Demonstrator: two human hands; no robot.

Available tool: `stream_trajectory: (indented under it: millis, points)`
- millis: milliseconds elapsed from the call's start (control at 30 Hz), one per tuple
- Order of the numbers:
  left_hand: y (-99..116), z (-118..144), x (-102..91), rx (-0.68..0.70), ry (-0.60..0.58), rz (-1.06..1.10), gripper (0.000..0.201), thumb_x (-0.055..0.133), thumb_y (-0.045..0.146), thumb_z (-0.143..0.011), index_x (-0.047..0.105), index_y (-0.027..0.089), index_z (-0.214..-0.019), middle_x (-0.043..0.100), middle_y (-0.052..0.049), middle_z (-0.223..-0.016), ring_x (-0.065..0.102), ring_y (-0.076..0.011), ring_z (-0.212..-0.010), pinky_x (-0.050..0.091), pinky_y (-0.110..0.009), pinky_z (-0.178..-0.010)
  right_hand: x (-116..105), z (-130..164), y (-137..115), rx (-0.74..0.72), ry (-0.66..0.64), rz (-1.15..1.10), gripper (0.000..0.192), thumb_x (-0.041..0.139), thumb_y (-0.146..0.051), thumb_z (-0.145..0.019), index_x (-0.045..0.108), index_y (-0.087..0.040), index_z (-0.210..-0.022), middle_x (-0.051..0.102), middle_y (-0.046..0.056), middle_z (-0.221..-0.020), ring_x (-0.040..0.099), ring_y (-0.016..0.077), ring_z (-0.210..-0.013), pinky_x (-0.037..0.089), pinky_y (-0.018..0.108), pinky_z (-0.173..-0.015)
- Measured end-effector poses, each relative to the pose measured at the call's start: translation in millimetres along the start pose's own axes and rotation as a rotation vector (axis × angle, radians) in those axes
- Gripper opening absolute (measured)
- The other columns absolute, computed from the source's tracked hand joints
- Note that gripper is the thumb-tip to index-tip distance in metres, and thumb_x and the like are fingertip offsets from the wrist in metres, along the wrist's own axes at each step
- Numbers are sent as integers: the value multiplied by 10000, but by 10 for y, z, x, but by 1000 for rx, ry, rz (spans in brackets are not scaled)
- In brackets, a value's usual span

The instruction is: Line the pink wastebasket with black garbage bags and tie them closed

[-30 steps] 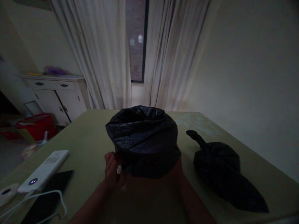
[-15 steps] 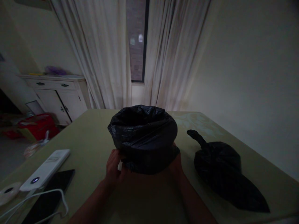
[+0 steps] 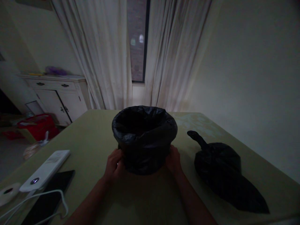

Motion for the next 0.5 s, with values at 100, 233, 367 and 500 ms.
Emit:
stream_trajectory:
  millis: [100, 233, 367, 500]
  points:
    - [-145, 19, 27, -85, -71, -59, 274, 415, 169, -956, 465, 238, -695, 537, -1, -615, 539, -175, -574, 397, -317, -585, 69, 42, 14, 100, -153, 258, 485, 476, -265, -1001, 759, -222, -1393, 696, 191, -1421, 623, 389, -1347, 469, 509, -1086]
    - [-293, 50, 55, -106, -199, -146, 243, 471, 195, -896, 514, 236, -660, 579, -14, -611, 561, -190, -575, 390, -336, -593, 92, 104, -27, 77, -221, 380, 496, 532, -254, -1022, 699, -282, -1488, 651, 171, -1503, 553, 372, -1441, 415, 511, -1169]
    - [-393, 63, -30, -147, -184, -121, 251, 499, 225, -935, 579, 232, -697, 617, -27, -689, 606, -216, -675, 436, -352, -667, -18, 70, 65, 91, -163, 356, 535, 541, -217, -979, 693, -238, -1491, 605, 189, -1567, 525, 404, -1459, 403, 573, -1174]
    - [-569, 115, -230, -406, 172, -25, 207, 536, 357, -1024, 641, 225, -904, 647, -39, -871, 624, -241, -830, 492, -364, -759, -227, -33, 170, 52, 64, 83, 544, 511, -237, -906, 730, -172, -1400, 676, 209, -1455, 623, 374, -1324, 487, 538, -1097]
Point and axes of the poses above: each hand's wrist, its own z-axis away from the middle knuckle, its own x-axis out of the palm, y = z × x, the point moved 6 cm from there along -z, towards the middle knuckle
